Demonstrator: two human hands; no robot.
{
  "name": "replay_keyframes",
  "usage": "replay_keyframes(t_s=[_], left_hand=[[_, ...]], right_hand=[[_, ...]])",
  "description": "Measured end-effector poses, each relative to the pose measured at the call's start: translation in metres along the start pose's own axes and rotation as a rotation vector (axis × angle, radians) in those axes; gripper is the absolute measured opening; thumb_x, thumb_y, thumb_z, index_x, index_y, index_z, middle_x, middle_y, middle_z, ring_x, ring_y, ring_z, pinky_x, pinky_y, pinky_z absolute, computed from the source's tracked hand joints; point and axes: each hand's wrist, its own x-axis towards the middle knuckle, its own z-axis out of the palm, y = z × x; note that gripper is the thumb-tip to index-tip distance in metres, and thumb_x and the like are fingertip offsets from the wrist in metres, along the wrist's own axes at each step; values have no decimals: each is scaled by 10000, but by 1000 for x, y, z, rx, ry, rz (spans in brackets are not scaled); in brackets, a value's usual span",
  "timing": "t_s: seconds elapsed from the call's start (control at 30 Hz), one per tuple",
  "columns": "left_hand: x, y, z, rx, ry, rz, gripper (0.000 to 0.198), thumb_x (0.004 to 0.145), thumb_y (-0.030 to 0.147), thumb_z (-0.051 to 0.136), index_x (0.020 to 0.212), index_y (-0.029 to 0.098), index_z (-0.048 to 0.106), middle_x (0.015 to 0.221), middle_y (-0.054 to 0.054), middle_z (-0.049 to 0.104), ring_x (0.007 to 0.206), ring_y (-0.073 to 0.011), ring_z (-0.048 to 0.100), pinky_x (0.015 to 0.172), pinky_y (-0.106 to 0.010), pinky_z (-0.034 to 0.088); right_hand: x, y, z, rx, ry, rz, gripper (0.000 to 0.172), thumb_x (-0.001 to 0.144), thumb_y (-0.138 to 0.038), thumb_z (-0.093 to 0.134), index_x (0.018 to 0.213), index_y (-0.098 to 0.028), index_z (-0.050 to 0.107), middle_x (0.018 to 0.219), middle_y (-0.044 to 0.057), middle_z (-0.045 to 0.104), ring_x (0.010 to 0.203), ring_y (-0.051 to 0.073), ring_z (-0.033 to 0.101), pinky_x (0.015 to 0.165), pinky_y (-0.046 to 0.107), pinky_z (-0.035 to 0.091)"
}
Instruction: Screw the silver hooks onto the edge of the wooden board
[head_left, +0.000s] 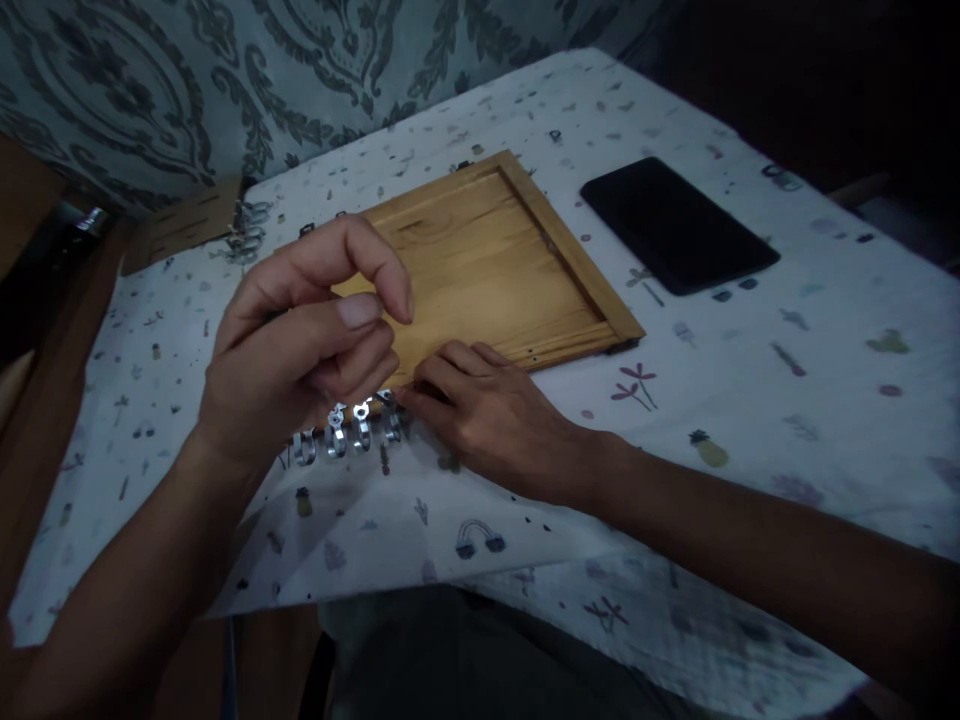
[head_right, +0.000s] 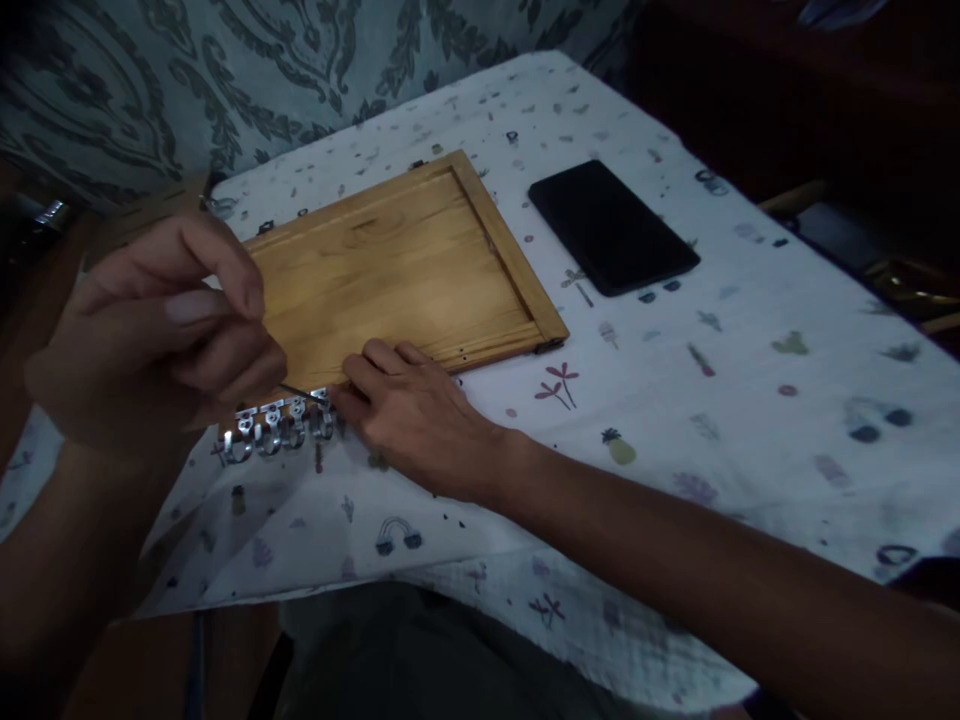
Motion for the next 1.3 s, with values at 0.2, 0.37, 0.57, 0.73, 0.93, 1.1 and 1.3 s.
replay_keyframes(t_s=[0.2,0.37,0.57,0.73,0.93,1.1,1.3], left_hand=[[7,1,-11,3,-142,-66,100,822,151,564,805,147,663,414,106,248,246,-7,164,295,-153,246],[9,2,-9,-23,-201,-87,93,826,195,642,815,119,694,425,75,319,269,-28,242,299,-169,270],[-11,13,-11,66,41,169,201,795,-12,508,811,101,673,500,67,366,304,-2,248,339,-153,313],[-20,13,5,138,501,236,339,743,-86,373,683,120,636,411,73,259,310,-24,153,322,-160,228],[-20,2,28,122,679,213,281,695,-85,427,684,125,614,403,72,282,333,-34,188,349,-153,255],[-21,4,31,184,759,202,304,773,-59,379,710,159,580,399,80,269,350,-53,179,356,-157,260],[-23,-1,29,176,736,208,222,803,-6,440,748,170,564,411,80,304,365,-64,219,374,-189,258]], right_hand=[[-1,0,0,-10,-20,2,225,942,-108,506,1112,-90,652,945,114,601,896,228,451,746,358,356],[-1,0,0,-4,-24,5,217,939,-116,517,1102,-84,657,939,113,600,897,231,453,743,362,354],[-2,1,1,22,-33,-9,246,953,-134,503,1151,-77,639,998,130,612,933,244,457,771,373,373],[-2,1,1,-7,-32,0,247,957,-122,494,1157,-93,636,989,121,619,926,237,467,755,362,371],[-2,0,-2,12,-81,15,263,955,-140,512,1189,-95,626,1008,119,616,946,238,477,784,371,393],[-2,0,-1,1,-57,2,260,950,-136,520,1180,-89,631,999,121,619,943,239,481,775,369,393],[-2,0,-1,0,-75,8,281,945,-132,528,1205,-88,623,1014,120,621,959,248,491,781,372,399]])
